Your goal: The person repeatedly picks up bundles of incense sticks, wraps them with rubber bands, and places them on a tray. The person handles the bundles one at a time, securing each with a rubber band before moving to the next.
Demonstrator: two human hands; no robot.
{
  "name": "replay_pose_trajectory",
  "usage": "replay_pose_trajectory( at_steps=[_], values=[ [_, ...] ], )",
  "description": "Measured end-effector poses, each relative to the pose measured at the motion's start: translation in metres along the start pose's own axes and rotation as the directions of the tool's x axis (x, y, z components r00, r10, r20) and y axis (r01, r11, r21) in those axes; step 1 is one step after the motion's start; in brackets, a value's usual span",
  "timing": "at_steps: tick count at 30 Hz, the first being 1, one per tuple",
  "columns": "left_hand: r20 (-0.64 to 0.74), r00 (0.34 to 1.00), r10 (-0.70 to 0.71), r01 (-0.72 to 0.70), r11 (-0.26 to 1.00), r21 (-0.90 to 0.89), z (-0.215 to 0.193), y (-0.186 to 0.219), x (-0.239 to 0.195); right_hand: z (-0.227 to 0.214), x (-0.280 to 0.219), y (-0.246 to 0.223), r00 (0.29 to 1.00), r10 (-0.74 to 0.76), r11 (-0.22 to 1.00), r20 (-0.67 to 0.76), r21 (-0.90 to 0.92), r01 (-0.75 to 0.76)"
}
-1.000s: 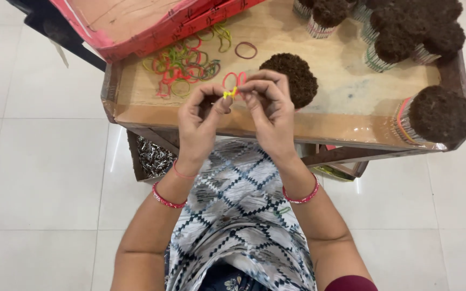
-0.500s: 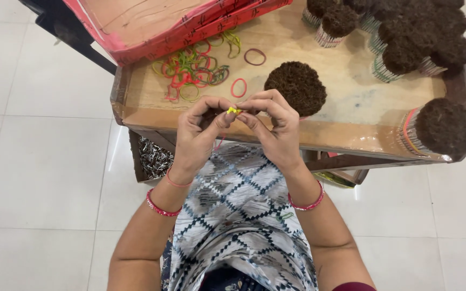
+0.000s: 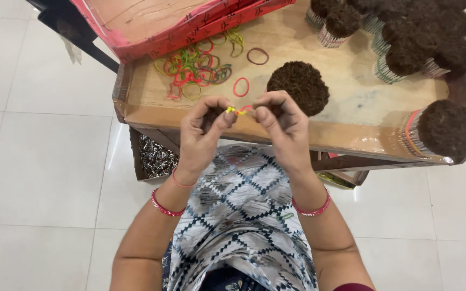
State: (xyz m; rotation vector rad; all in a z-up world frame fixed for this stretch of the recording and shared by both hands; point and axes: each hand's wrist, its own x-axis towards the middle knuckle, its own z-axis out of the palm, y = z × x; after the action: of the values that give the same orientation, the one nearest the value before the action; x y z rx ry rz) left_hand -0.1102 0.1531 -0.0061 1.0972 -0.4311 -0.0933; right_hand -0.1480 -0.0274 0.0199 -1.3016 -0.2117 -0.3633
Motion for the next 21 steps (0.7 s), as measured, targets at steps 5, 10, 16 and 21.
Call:
replay_pose_trajectory(
  at_steps=[5, 10, 16, 21],
  values=[
    [0.057, 0.998, 0.002, -0.004, 0.999, 0.036, 0.005, 0.010, 0.001, 0.002, -0.002, -0.009, 0.980, -0.145, 0.930, 0.140, -0.320, 0.183],
    [0.062, 0.998, -0.020, 0.016, 0.997, 0.074, 0.008, 0.014, -0.002, 0.007, -0.003, -0.011, 0.958, -0.236, 0.840, 0.162, -0.462, 0.285],
    [0.115, 0.986, 0.118, -0.152, 0.921, 0.358, 0.011, 0.021, -0.009, 0.001, -0.007, -0.004, 0.947, -0.289, 0.695, 0.142, -0.649, 0.309],
    [0.002, 0.998, 0.063, -0.063, 0.992, 0.110, 0.000, 0.011, -0.011, -0.013, -0.012, 0.009, 0.990, -0.138, 0.933, 0.007, -0.333, 0.132]
  ],
)
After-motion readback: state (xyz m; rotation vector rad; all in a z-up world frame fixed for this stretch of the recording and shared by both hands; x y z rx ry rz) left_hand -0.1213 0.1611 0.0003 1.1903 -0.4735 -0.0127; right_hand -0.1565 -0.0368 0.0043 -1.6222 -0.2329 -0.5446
